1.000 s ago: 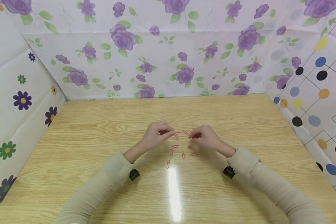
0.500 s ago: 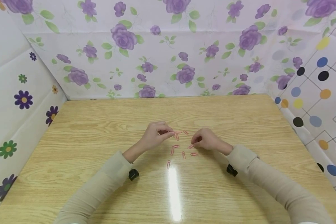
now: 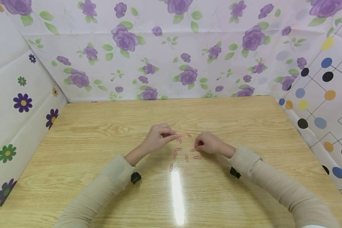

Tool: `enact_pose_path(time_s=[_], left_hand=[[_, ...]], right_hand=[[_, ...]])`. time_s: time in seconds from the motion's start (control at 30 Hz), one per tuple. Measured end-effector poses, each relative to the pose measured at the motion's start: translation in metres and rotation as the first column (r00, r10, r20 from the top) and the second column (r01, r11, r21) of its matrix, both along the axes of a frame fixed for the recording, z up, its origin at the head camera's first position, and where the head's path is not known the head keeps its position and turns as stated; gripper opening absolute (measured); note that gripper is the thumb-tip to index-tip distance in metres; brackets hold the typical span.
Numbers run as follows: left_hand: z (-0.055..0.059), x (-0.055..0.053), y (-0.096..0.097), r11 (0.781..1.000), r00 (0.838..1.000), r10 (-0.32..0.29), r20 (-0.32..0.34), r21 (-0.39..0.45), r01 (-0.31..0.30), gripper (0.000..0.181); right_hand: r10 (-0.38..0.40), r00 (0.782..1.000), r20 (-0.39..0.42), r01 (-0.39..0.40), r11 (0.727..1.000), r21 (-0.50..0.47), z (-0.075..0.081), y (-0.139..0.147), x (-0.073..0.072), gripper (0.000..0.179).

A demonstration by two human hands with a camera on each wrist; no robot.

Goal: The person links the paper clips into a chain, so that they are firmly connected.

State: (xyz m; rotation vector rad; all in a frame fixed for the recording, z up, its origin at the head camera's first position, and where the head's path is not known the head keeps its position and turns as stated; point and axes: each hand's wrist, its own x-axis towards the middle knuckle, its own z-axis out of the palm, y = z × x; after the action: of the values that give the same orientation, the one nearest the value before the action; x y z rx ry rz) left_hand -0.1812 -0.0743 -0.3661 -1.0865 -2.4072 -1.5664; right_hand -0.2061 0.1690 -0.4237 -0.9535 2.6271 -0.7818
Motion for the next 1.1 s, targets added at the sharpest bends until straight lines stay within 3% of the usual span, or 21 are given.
enact_pose_path(time_s=[0.07, 0.27, 0.47, 0.7, 0.87, 1.1], left_hand=[[0.007, 0.004, 0.0, 1.0, 1.0, -0.002, -0.001, -0.005, 0.002, 0.005], [0.01, 0.006, 0.0, 1.0, 1.0, 0.008, -0.012, -0.02, -0.008, 0.004], [0.009, 0.005, 0.0, 1.0, 1.0, 0.006, 0.009, -0.02, -0.006, 0.005], [-0.024, -0.015, -0.002, 1.0, 1.0, 0.009, -0.009, -0.009, -0.009, 0.005], [-0.026, -0.016, -0.003, 1.0, 1.0, 0.008, 0.003, -0.009, -0.008, 0.005], [-0.025, -0.014, -0.001, 1.0, 1.0, -0.003, -0.008, 0.0, 0.003, 0.006]], right_hand=[[0.008, 1.0, 0.003, -0.008, 1.0, 0.019, 0.0, 0.0, 0.0, 0.011], [0.01, 0.999, 0.033, -0.01, 1.0, 0.018, 0.002, 0.002, 0.0, 0.011], [-0.037, 0.988, 0.148, 0.039, 0.999, -0.011, 0.006, 0.005, -0.001, 0.013], [-0.108, 0.952, 0.287, 0.154, 0.978, -0.142, 0.02, 0.006, 0.0, 0.017], [-0.067, 0.912, 0.405, 0.176, 0.956, -0.237, 0.032, 0.006, 0.001, 0.024], [-0.035, 0.889, 0.456, 0.176, 0.947, -0.269, 0.043, 0.003, 0.003, 0.024]])
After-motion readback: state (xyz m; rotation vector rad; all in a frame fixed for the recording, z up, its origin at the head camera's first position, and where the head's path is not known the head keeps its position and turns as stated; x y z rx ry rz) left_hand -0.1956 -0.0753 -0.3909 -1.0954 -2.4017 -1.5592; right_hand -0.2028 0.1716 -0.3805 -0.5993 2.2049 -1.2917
